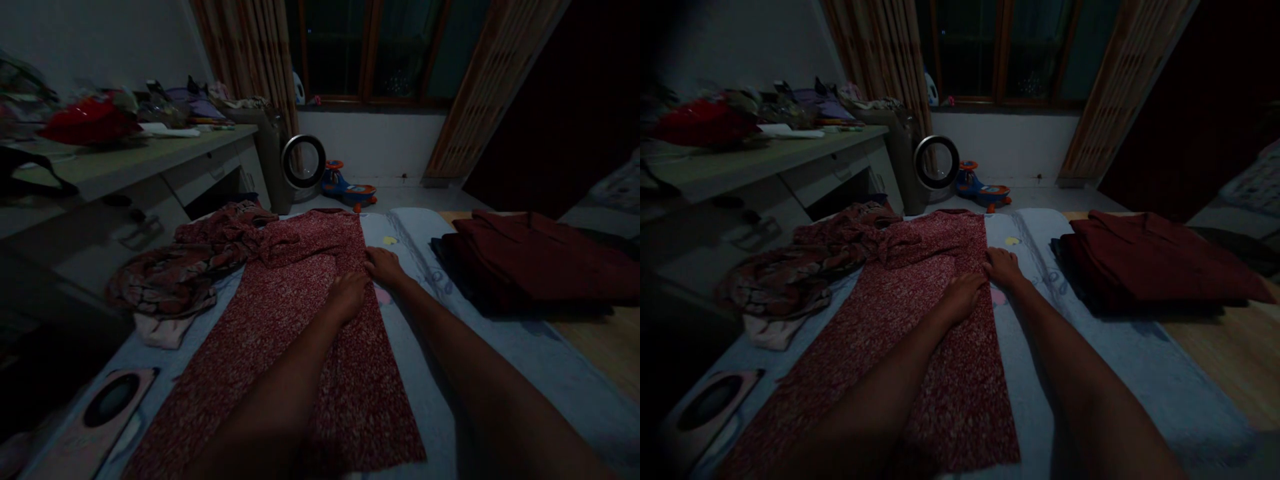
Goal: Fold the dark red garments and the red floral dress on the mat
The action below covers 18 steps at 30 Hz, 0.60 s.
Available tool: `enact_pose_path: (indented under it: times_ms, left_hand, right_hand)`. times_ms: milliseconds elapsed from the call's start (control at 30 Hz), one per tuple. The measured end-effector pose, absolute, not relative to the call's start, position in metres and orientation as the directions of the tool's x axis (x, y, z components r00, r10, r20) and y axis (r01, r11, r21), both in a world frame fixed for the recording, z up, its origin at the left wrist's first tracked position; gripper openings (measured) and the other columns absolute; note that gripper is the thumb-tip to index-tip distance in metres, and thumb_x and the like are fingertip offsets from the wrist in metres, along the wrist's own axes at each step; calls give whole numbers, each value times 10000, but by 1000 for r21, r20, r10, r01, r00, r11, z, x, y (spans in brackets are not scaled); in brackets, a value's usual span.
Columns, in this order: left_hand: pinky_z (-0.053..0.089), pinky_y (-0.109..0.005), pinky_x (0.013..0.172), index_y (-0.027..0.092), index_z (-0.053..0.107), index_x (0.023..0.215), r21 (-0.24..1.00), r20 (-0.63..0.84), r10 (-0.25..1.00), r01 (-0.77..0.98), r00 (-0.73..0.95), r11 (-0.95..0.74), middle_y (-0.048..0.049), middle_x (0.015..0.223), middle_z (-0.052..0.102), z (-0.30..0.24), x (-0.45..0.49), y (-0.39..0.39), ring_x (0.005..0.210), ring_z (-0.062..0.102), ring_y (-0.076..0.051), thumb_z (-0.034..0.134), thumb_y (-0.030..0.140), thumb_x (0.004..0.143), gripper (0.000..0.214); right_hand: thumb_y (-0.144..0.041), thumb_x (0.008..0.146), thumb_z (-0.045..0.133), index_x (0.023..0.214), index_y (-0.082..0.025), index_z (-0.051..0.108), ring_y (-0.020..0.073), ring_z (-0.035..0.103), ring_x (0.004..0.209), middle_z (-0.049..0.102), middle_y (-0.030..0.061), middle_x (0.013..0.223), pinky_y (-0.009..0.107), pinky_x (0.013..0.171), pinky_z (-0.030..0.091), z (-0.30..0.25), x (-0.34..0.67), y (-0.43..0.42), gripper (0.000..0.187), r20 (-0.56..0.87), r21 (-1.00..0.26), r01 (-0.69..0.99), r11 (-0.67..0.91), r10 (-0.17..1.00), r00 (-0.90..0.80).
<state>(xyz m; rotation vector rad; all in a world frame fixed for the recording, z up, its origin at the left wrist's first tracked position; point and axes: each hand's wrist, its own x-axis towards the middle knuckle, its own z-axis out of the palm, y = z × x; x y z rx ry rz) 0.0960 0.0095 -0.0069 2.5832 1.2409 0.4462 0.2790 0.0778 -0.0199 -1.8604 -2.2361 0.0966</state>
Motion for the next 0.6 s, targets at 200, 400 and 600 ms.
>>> enact_pose_path:
  times_ms: [200, 400, 600]
  left_hand:
    - [382, -416, 1061, 241, 435, 1409, 385, 163, 829, 739, 535, -553, -53, 1405, 563, -6, 97, 7, 1270, 493, -215, 378, 157, 965, 455]
    - [380, -395, 1052, 251, 515, 1351, 389, 175, 811, 718, 558, -577, -36, 1403, 569, -5, 95, 5, 1276, 486, -203, 356, 185, 990, 400]
    - [364, -409, 1063, 253, 560, 1315, 321, 165, 802, 737, 575, -594, -39, 1403, 557, -4, 98, 4, 1281, 465, -212, 378, 313, 1020, 352]
  right_hand:
    - [-455, 959, 394, 1426, -203, 450, 282, 434, 1355, 495, 125, 1480, 439, 1089, 311, -20, 282, 37, 533, 146, -231, 954, 191, 976, -160]
    - [-493, 936, 398, 1502, -153, 343, 312, 335, 1424, 389, 159, 1552, 553, 1141, 217, -22, 273, 1, 663, 124, -243, 955, 171, 982, -144]
    - [-612, 951, 328, 1540, -153, 262, 306, 244, 1474, 305, 148, 1598, 582, 1163, 172, -21, 270, -31, 750, 76, -194, 964, 181, 983, -169]
